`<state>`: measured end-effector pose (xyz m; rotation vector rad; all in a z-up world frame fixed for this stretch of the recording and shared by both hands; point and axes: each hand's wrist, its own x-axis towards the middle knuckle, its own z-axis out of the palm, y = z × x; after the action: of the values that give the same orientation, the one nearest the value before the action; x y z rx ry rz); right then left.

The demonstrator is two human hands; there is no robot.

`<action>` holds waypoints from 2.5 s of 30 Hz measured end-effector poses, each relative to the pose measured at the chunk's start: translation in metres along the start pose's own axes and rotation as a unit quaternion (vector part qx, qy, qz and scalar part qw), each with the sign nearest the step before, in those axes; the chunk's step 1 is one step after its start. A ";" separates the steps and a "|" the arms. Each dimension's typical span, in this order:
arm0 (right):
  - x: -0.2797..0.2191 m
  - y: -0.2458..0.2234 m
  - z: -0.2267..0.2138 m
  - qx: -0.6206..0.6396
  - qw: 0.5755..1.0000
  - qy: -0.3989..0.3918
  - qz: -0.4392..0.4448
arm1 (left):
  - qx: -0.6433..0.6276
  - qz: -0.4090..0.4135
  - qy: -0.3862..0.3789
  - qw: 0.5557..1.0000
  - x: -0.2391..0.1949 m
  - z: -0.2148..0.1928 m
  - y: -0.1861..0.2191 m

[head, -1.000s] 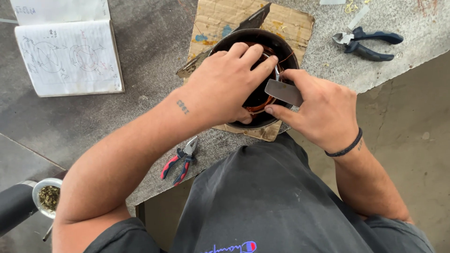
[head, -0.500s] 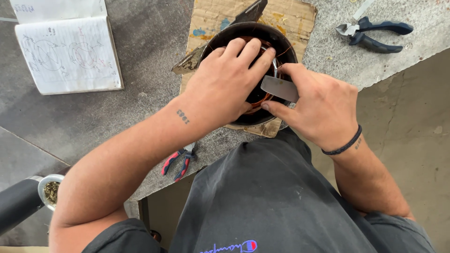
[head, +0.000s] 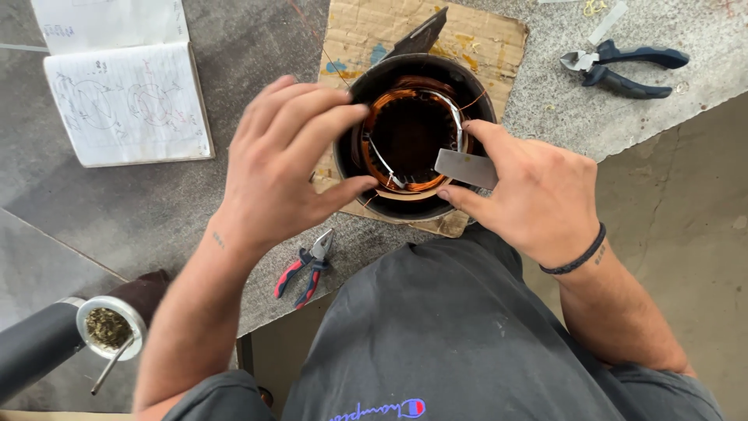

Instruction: Repairing an electric motor stator by trimming, scraping, and taping copper windings

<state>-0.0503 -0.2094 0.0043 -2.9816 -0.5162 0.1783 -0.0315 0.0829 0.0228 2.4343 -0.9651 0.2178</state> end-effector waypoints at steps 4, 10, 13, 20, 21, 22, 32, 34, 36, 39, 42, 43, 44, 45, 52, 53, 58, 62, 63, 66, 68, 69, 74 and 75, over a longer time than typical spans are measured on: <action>0.001 -0.003 0.000 -0.045 0.999 0.018 -0.016 | 0.049 -0.105 -0.012 0.993 -0.019 0.021 -0.003; 0.003 -0.010 -0.004 -0.087 0.996 0.007 -0.018 | 0.048 -0.195 -0.051 0.978 -0.014 0.030 0.004; 0.003 -0.011 -0.004 -0.095 0.995 -0.004 -0.008 | 0.073 -0.199 -0.068 0.975 -0.009 0.031 0.006; 0.003 -0.009 -0.004 -0.061 0.998 -0.020 0.006 | 0.084 -0.183 -0.085 0.976 -0.006 0.028 0.007; 0.002 -0.009 -0.004 -0.062 0.998 -0.019 0.008 | 0.083 -0.180 -0.085 0.976 -0.006 0.028 0.008; 0.002 -0.009 -0.004 -0.065 0.998 -0.014 0.006 | 0.075 -0.185 -0.091 0.976 -0.006 0.027 0.008; 0.002 -0.018 -0.004 -0.076 0.997 -0.017 0.011 | 0.075 -0.207 -0.090 0.971 -0.004 0.031 0.013; 0.002 -0.020 -0.006 -0.073 0.997 -0.030 0.021 | 0.085 -0.204 -0.091 0.971 -0.003 0.030 0.014; 0.003 -0.022 -0.009 -0.071 0.996 -0.041 0.034 | 0.094 -0.197 -0.090 0.972 0.000 0.031 0.012; 0.002 -0.029 -0.007 -0.074 0.996 -0.020 0.037 | 0.107 -0.189 -0.102 0.971 -0.002 0.029 0.010; 0.001 -0.031 -0.003 -0.148 0.988 0.010 0.031 | 0.071 -0.177 -0.119 0.974 -0.003 0.027 0.006; 0.000 -0.032 -0.002 -0.150 0.988 0.013 0.032 | 0.068 -0.171 -0.116 0.976 -0.005 0.026 0.006; -0.001 -0.034 -0.001 -0.151 0.988 0.015 0.032 | 0.064 -0.164 -0.112 0.978 -0.007 0.026 0.005; -0.001 -0.035 0.000 -0.153 0.988 0.016 0.034 | 0.063 -0.162 -0.112 0.978 -0.006 0.026 0.006; -0.003 -0.046 0.006 -0.200 0.978 0.022 0.052 | 0.091 -0.156 -0.112 0.977 -0.002 0.025 0.004; -0.002 -0.048 0.006 -0.229 0.972 0.021 0.055 | 0.089 -0.151 -0.100 0.979 0.000 0.025 0.003; 0.001 -0.050 0.006 -0.194 0.977 0.003 0.086 | 0.078 -0.143 -0.102 0.981 -0.002 0.025 0.001; 0.001 -0.053 0.005 -0.191 0.977 0.000 0.098 | 0.047 -0.157 -0.117 0.979 -0.003 0.022 0.002; 0.000 -0.053 0.005 -0.190 0.976 -0.001 0.107 | 0.045 -0.150 -0.120 0.980 -0.005 0.023 0.001; -0.005 -0.049 0.001 -0.141 0.983 0.003 0.114 | 0.046 -0.136 -0.112 0.983 -0.009 0.024 0.001; -0.009 -0.045 -0.007 -0.088 0.990 0.015 0.109 | 0.028 -0.151 -0.109 0.982 -0.009 0.022 0.001; -0.016 -0.037 -0.009 -0.087 0.990 0.017 0.113 | 0.029 -0.146 -0.110 0.983 -0.009 0.020 0.001; -0.038 0.027 -0.004 0.422 0.902 0.081 0.044 | -0.105 -0.198 -0.067 0.972 -0.017 0.008 0.007; -0.035 0.040 0.004 0.422 0.903 0.078 0.032 | -0.099 -0.207 -0.059 0.972 -0.024 0.005 0.014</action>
<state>-0.0703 -0.2586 -0.0014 -2.1346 -0.2275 0.1224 -0.0582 0.0861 0.0163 2.4131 -0.4776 -0.1640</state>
